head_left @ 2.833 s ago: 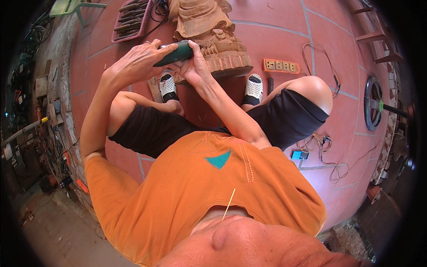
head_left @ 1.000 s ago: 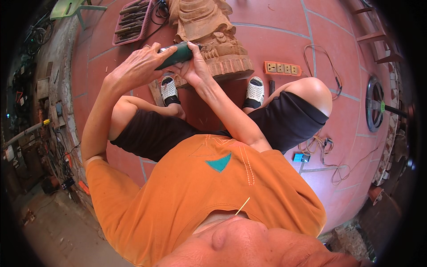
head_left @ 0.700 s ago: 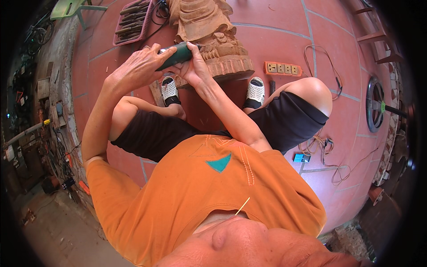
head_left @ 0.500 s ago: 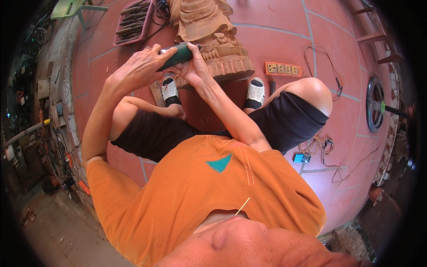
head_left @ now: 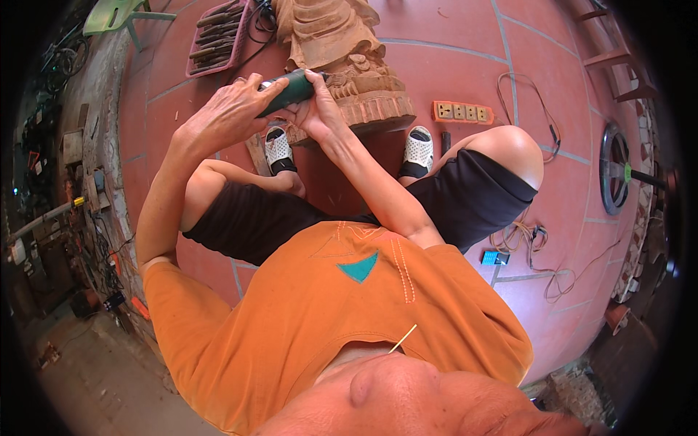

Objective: The person sits on the floor and uses a handheld rotary tool to carve details into a wooden sculpture. The person holds the tool with both hands and works on the base of the sculpture throughout the clip.

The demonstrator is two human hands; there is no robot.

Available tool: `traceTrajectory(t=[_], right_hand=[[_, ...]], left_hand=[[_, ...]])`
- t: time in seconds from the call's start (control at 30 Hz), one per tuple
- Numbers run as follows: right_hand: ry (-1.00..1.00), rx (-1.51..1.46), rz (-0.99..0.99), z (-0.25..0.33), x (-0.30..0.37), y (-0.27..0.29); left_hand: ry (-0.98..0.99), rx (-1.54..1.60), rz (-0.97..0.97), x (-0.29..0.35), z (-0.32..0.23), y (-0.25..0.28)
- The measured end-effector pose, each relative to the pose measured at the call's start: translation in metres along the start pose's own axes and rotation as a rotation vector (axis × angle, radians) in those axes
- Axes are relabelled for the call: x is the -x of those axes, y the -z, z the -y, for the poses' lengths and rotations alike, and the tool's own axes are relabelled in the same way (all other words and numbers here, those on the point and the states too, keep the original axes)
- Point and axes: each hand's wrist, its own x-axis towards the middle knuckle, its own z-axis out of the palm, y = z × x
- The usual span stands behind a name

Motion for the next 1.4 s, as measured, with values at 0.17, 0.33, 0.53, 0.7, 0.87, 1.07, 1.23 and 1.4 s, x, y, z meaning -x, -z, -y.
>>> traceTrajectory(t=[0.17, 0.33, 0.53, 0.7, 0.87, 1.07, 1.23, 1.4], right_hand=[[-0.004, -0.016, 0.018, 0.0006, -0.0003, -0.0004], [-0.003, -0.022, 0.019, 0.0009, -0.0014, 0.0000], [-0.005, -0.007, 0.033, 0.0044, 0.0004, 0.0003], [0.001, -0.021, 0.037, 0.0047, 0.0007, 0.0004], [0.001, -0.012, 0.033, 0.0044, 0.0009, 0.0015], [0.008, -0.010, 0.044, 0.0054, 0.0011, 0.0023], [0.026, 0.008, 0.027, 0.0052, 0.0016, 0.0016], [0.018, 0.005, 0.026, 0.0061, 0.0027, 0.0022]], left_hand=[[-0.008, -0.004, -0.004, -0.0004, 0.0002, 0.0008], [-0.018, -0.004, -0.009, -0.0004, 0.0015, -0.0004], [-0.027, -0.012, -0.004, -0.0025, 0.0006, 0.0001], [-0.032, -0.013, -0.007, -0.0023, 0.0000, 0.0001], [-0.040, -0.016, -0.015, -0.0026, 0.0028, -0.0041], [-0.103, -0.019, -0.084, -0.0027, 0.0022, -0.0045], [-0.116, -0.020, -0.107, -0.0032, 0.0018, -0.0061], [-0.116, -0.019, -0.098, -0.0027, -0.0002, -0.0039]])
